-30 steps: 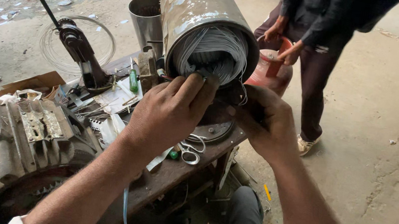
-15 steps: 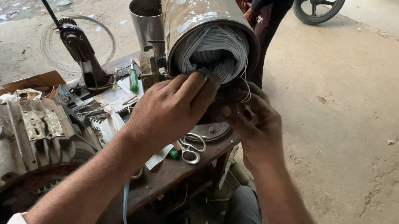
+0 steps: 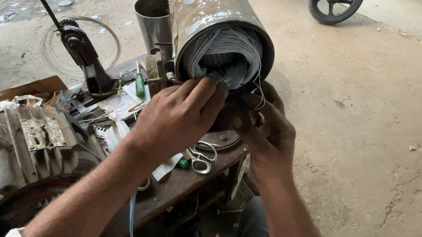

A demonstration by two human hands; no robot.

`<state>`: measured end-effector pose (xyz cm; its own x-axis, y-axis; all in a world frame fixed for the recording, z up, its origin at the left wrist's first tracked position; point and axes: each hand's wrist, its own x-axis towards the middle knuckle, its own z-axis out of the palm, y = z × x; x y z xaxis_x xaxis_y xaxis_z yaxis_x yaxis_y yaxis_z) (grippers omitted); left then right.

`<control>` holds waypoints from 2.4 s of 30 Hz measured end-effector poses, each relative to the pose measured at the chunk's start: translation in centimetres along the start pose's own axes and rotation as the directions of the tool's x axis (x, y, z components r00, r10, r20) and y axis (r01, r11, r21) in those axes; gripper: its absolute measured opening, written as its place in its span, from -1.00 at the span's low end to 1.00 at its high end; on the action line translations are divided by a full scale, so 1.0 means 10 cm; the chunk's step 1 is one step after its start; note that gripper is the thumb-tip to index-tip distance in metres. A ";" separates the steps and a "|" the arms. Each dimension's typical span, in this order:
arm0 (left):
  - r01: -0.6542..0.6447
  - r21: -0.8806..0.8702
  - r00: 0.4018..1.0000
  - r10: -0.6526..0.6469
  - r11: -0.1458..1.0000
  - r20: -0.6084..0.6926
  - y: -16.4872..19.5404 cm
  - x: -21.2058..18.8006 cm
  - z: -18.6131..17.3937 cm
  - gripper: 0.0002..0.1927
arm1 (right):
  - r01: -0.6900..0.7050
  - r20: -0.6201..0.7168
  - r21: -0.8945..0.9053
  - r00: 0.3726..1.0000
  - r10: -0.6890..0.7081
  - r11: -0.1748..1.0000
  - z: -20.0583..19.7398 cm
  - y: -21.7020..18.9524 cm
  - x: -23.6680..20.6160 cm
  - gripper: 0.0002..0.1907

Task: The person works on a disassembled motor at a cluttered workbench, stripping wire insulation with a screwdriver, wrapping connections with electrical tape, and inserting wires into a spool housing. The person handles wires, tape, and tools while seated.

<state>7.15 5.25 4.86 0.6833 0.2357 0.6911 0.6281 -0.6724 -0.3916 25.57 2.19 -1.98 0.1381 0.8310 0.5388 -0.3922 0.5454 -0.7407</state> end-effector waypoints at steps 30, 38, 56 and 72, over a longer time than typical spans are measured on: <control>0.035 0.091 0.999 -0.038 0.995 0.036 -0.04 0.01 0.05 -0.76 | 0.361 0.055 -0.571 0.913 -0.404 0.738 -0.18 0.33 0.29 -0.76; 0.048 0.042 0.999 -0.049 0.998 0.024 -0.05 0.03 0.04 -0.79 | 0.350 0.000 -0.691 0.875 -0.484 0.633 -0.11 0.36 0.34 -0.77; 0.128 -0.038 0.991 -0.129 0.991 -0.036 0.00 0.08 0.07 -0.92 | 0.222 0.095 -0.204 0.974 -0.207 0.953 -0.23 0.23 0.33 -0.78; 0.130 -0.070 0.991 -0.131 0.989 -0.011 -0.02 0.08 0.06 -0.91 | -0.120 0.071 -0.123 0.989 0.130 0.985 -0.46 -0.07 0.43 -0.71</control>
<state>7.80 6.05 5.13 0.5909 0.3137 0.7433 0.6837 -0.6838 -0.2550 30.67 5.91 -0.96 0.0211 0.8849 0.4652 -0.2909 0.4506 -0.8440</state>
